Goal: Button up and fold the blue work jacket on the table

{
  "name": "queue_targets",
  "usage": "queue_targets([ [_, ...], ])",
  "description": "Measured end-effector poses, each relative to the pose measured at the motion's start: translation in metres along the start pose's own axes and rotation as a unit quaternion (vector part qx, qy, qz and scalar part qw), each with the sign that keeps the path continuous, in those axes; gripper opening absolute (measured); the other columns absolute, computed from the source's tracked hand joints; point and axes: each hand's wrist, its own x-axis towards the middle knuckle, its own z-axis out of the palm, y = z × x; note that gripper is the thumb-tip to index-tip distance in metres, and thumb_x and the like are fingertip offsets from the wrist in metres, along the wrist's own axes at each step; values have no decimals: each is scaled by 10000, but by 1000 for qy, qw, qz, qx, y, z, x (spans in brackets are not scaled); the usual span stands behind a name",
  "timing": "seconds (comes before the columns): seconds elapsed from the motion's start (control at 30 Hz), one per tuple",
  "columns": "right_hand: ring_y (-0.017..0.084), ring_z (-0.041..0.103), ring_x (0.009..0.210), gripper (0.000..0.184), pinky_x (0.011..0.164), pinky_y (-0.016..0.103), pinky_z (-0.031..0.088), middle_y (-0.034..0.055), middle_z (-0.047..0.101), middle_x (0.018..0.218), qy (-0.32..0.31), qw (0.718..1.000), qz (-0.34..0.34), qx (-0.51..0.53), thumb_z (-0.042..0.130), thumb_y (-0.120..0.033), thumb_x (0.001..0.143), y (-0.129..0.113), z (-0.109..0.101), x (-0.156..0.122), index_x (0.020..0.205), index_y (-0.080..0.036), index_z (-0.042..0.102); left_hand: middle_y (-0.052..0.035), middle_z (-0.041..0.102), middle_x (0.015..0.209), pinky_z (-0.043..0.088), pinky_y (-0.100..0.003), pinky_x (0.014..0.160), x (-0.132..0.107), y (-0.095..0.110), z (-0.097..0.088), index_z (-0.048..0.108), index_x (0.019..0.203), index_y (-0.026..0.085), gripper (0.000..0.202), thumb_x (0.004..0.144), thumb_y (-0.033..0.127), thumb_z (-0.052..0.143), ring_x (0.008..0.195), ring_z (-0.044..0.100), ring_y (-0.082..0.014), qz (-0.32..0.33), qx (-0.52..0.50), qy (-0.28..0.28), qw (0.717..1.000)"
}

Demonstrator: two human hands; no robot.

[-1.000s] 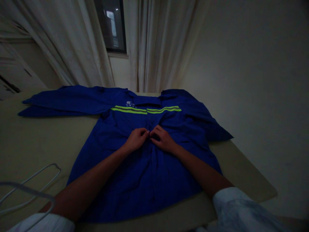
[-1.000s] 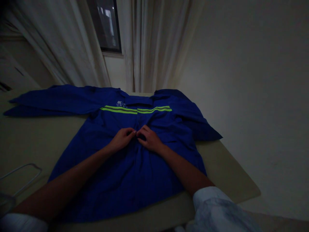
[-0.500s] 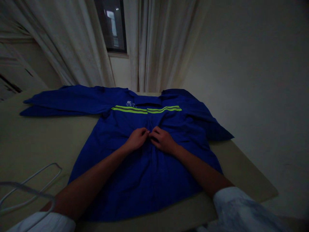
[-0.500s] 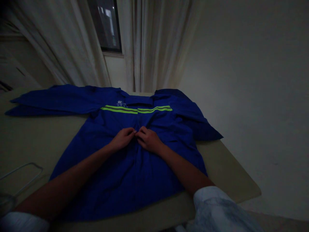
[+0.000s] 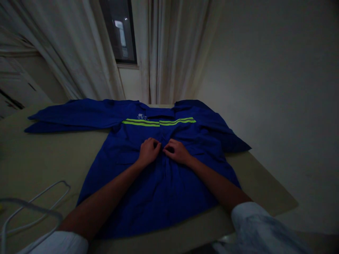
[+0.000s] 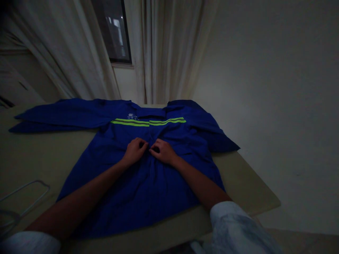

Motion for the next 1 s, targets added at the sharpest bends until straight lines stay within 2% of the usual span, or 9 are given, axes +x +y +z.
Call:
queue_targets([
  [0.17,134,582,748,234,691,254,444,0,602,865,-34,996,25,81,617,-33,834,-1,-7,-2,906,-194,772,-104,749,1049,519,-390,904,2,-3,-2,767,961,176,216,972,332,618,1007,688,-268,-11,-35,-2,999],
  [0.27,137,589,770,256,720,259,465,11,614,903,5,996,40,81,577,-44,862,-3,-10,5,927,-197,772,-122,735,1207,498,-442,1020,-5,1,-1,758,1086,189,258,1015,310,542,1151,661,-293,63,22,3,998],
  [0.33,145,602,813,280,763,269,488,25,637,985,33,997,44,51,579,-82,898,-5,-9,18,1076,-205,757,-114,698,1338,450,-468,1108,-9,5,0,725,1215,214,321,1034,240,461,1249,629,-290,120,65,-21,990],
  [0.4,165,624,902,296,831,288,502,51,657,1090,19,999,45,-2,582,-135,939,-6,-6,37,1188,-212,723,-106,676,1386,436,-464,1129,-11,8,-1,688,1295,231,387,1014,166,429,1283,616,-283,145,102,-58,983],
  [0.5,218,645,988,161,868,321,503,93,693,1115,-43,987,105,-111,636,-269,966,1,-2,68,1063,-199,745,-120,679,1357,477,-432,1065,-9,10,-8,658,1318,212,405,997,144,420,1235,635,-283,142,127,-102,976],
  [0.6,230,663,913,94,797,306,500,70,731,971,-72,967,193,-151,753,-287,867,17,-1,87,916,-209,734,-124,708,1240,505,-398,994,2,10,-18,663,1249,194,350,1035,208,387,1131,665,-266,127,128,-130,975],
  [0.7,189,663,819,162,739,266,490,9,712,844,-29,972,219,-85,743,-162,781,36,-2,88,931,-213,710,-118,707,1154,515,-375,940,22,14,-25,674,1160,199,297,1036,252,409,1089,669,-265,96,155,-140,973],
  [0.87,132,606,614,291,572,226,472,-43,641,787,15,966,217,143,602,-139,814,64,-6,71,1093,-207,648,-109,684,1184,530,-366,880,64,15,-17,694,1220,239,284,976,328,581,1055,682,-281,50,164,-130,977],
  [1.0,140,583,635,322,603,241,493,-41,602,776,66,974,186,107,552,-85,773,71,-5,66,1049,-208,661,-99,687,1067,516,-339,906,79,-2,1,756,1049,221,225,1000,316,557,1033,672,-253,126,100,-72,984],
])
